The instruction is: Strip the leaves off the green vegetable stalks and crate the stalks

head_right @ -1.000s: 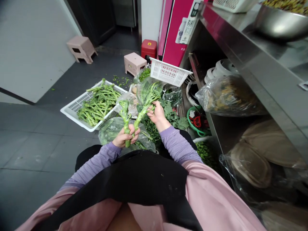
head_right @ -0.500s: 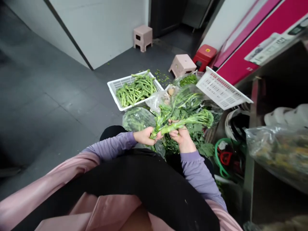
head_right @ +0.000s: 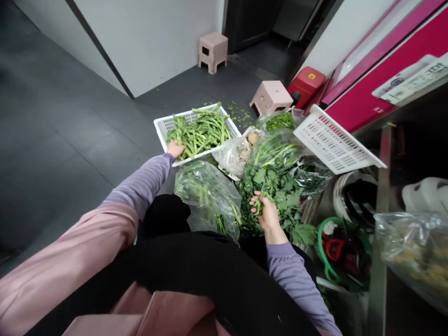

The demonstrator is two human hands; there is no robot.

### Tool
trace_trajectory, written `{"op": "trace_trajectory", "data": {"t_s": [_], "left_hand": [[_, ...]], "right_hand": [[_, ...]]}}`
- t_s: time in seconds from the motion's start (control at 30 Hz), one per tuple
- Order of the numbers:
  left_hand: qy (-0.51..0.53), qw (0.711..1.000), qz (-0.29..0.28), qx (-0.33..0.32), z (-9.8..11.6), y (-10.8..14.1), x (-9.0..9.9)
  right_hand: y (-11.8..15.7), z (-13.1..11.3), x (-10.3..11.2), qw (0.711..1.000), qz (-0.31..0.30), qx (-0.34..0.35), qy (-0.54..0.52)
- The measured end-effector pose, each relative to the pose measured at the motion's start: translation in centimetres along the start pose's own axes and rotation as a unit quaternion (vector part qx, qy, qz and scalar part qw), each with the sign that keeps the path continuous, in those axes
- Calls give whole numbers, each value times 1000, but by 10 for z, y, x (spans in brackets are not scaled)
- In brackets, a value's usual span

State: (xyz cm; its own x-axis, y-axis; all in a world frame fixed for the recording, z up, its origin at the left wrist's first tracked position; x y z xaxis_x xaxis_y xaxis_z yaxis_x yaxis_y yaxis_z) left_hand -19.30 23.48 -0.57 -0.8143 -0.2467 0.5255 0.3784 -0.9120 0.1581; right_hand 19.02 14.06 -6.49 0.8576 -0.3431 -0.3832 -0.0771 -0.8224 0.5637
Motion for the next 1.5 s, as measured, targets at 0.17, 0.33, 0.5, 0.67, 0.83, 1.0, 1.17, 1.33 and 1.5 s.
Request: {"op": "trace_trajectory", "data": {"t_s": [0.17, 0.33, 0.5, 0.67, 0.83, 1.0, 1.17, 1.33, 1.5], "left_hand": [[-41, 992, -115, -41, 35, 38, -59], [-176, 948, -155, -217, 85, 125, -99], [-234, 928, -139, -254, 99, 187, -120], [-239, 916, -145, -289, 101, 210, -139], [-224, 917, -118, -309, 98, 203, -141], [-47, 950, -182, -248, 92, 190, -144], [253, 885, -387, -57, 90, 193, -156], [344, 779, -525, -16, 94, 205, -154], [339, 772, -537, -27, 93, 209, -152]], "right_hand": [[11, -18, -27, 996, -61, 71, -7], [34, -35, -57, 983, -144, 57, -98], [57, -57, -54, 982, -115, 137, -68], [68, -57, -43, 978, -63, 192, -56], [70, -61, -42, 967, -3, 242, -81], [55, -48, -56, 981, -71, 16, -181], [48, -28, -59, 972, -125, -93, -179], [50, -42, -47, 990, -51, 101, -79], [70, -63, -78, 968, -188, 132, -105]]}}
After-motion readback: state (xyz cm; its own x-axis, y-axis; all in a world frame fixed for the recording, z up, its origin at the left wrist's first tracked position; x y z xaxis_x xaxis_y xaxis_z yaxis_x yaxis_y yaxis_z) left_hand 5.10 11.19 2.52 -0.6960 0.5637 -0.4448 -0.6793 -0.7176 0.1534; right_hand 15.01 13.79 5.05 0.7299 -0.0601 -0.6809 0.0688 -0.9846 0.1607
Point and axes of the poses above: each hand's wrist, its own y-axis away from the middle knuckle, its own x-axis out of the back of the hand, z = x × y, the point moved 7 cm from there along -y, towards the middle knuckle, and after that the axes turned 15 degrees about -y, right-handed, at the moved point
